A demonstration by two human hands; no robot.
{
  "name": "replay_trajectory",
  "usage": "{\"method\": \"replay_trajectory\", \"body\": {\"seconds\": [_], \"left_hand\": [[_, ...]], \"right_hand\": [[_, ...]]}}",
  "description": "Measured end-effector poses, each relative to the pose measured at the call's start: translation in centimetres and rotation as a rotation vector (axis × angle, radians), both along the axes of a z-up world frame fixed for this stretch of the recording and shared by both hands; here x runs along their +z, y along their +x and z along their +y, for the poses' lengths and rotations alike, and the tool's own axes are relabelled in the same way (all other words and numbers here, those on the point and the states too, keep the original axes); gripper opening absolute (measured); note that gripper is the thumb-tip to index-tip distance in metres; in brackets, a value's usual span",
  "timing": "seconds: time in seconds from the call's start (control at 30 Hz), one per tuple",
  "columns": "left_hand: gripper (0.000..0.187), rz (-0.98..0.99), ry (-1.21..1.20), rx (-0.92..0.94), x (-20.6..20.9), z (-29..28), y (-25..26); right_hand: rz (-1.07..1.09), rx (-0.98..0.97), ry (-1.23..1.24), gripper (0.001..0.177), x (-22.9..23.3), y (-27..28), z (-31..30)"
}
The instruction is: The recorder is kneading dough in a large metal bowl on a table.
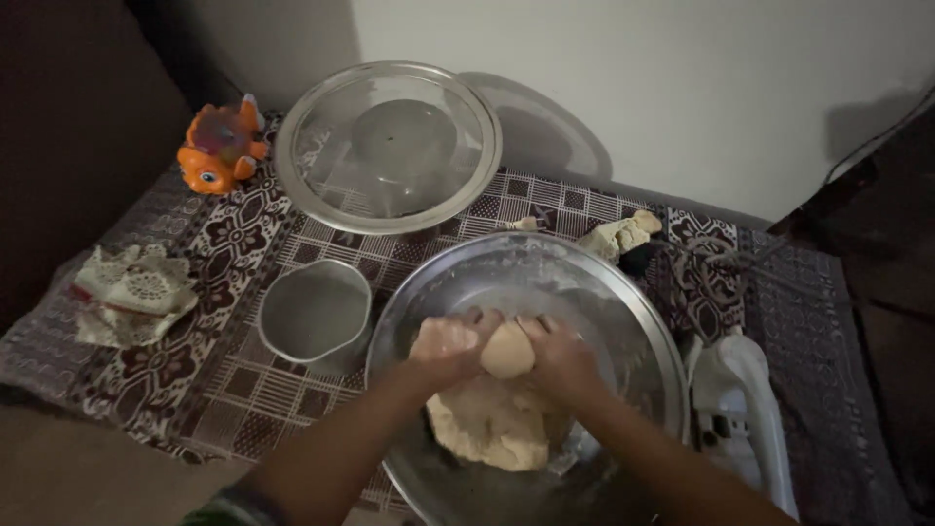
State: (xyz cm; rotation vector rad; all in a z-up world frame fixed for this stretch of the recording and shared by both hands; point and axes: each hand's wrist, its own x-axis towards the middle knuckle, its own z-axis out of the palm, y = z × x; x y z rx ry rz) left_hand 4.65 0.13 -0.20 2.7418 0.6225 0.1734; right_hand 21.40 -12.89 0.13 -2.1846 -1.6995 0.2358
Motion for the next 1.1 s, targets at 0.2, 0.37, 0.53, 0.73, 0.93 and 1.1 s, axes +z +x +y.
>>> {"method": "replay_trajectory", "body": {"seconds": [0.2,0.37,0.53,0.73,0.93,1.1], "left_hand": [[0.058,-0.443,0.35,-0.113,1.1,-3.2,-4.3],[0.055,-0.504,0.295,-0.106,7.0,-5.1,-5.5],[0.068,-0.327,0.155,-0.039,11.1,-3.1,-3.2],[0.082,-0.264,0.178,-0.092,11.3,-1.1,-1.6],[0.086,-0.033,0.084,-0.24,3.2,-1.7,-5.5],[0.091,0.102,0.01,-0.127,4.2,-2.8,-4.8]], "right_hand": [[-0.144,0.025,0.192,0.093,1.7,-2.4,-4.5],[-0.066,-0.012,0.281,0.081,7.4,-3.9,-6.8],[0.115,0.101,0.466,0.081,7.8,0.2,-4.5],[0.04,-0.038,0.266,0.093,8.0,-0.4,-1.6],[-0.182,0.349,0.186,0.089,0.1,-1.1,-8.9],[-0.055,0.075,0.096,0.046,1.8,-1.4,-7.0]]}}
